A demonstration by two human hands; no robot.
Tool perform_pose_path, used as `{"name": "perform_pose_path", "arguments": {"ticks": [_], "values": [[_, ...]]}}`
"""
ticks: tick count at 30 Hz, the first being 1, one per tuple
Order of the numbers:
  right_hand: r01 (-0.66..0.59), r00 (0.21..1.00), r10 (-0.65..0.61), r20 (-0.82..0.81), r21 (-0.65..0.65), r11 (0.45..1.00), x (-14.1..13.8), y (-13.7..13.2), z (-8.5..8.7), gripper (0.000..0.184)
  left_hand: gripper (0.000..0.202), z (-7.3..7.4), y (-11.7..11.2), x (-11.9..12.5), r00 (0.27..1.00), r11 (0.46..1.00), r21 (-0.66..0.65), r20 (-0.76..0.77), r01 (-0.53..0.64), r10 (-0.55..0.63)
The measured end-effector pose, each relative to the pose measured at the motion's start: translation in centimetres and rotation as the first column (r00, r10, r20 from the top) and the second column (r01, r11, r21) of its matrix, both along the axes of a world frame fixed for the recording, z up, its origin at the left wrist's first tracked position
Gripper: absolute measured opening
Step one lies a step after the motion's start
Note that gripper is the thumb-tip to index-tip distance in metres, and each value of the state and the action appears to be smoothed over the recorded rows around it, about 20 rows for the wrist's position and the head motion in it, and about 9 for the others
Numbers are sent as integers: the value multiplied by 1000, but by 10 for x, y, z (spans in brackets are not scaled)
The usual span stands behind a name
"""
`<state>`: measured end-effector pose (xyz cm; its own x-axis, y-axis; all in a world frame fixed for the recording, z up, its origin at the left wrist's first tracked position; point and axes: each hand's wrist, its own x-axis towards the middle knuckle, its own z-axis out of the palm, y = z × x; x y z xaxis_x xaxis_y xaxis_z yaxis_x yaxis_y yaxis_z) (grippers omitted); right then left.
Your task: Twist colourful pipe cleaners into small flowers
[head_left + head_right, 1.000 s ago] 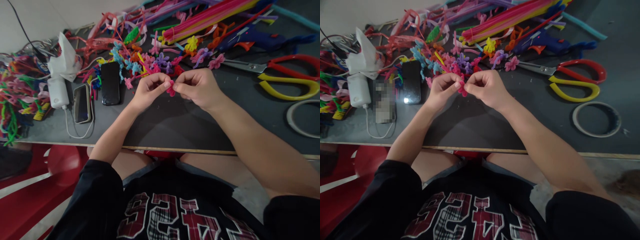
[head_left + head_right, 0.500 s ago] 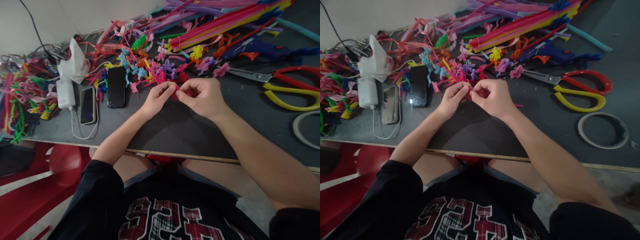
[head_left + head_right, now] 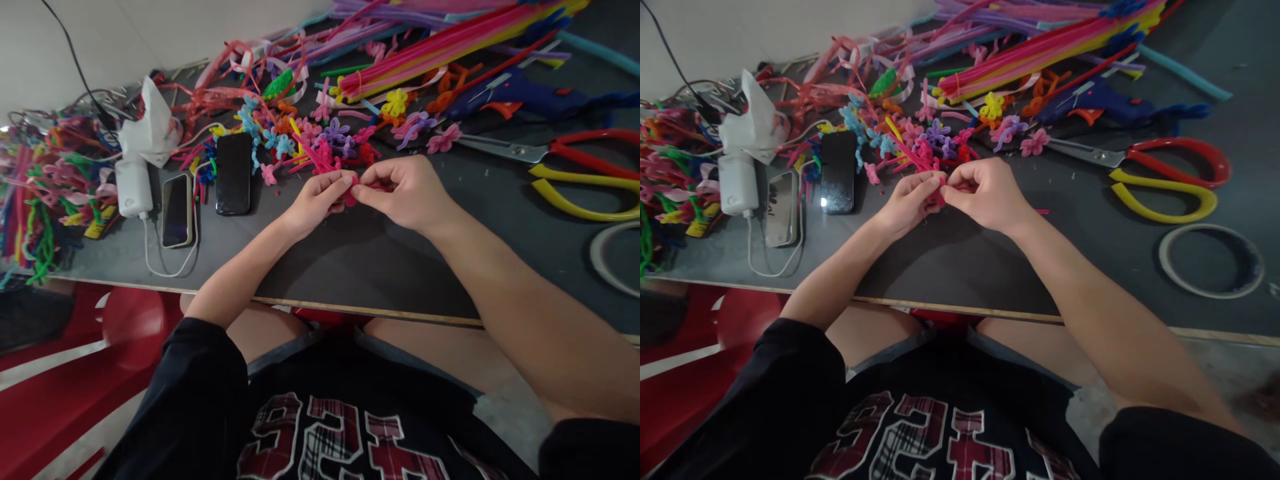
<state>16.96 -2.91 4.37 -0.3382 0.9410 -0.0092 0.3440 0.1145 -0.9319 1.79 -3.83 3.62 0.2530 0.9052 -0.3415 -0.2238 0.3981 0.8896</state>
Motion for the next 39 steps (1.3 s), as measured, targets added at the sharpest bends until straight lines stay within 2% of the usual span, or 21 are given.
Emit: {"name": "perform_pose_path", "arguments": {"ticks": [3,7,11,14,17,21,24,29,34,39], "values": [[3,999,-5,40,42,999,2,1,-5,20,30,-3,3,-3,998,990,135,-66,32,-23],[-2,994,-13,112,137,991,3,2,-8,18,29,-11,10,-11,986,941,319,-158,109,-60],[17,995,-28,92,118,993,4,4,-5,14,21,-19,16,-20,979,892,442,-203,91,1],[7,997,-14,69,99,995,4,5,-4,16,15,-21,18,-24,966,821,563,-251,99,55],[30,999,-32,15,133,991,3,5,-9,10,16,-20,16,-25,936,751,647,-333,137,116],[113,993,-105,-51,201,973,1,3,-16,12,18,-12,10,-22,849,725,662,-481,189,218],[91,996,-85,-36,239,967,1,1,-16,20,20,-7,5,-18,813,724,655,-531,216,238],[1,999,6,-36,187,982,0,0,-15,24,19,-5,1,-14,817,728,640,-541,247,198],[-100,986,111,-122,88,991,1,7,-22,19,21,-2,1,-15,836,737,605,-540,302,101],[-97,979,98,-178,20,995,2,12,-26,23,22,-3,5,-16,876,789,563,-477,247,66]]}}
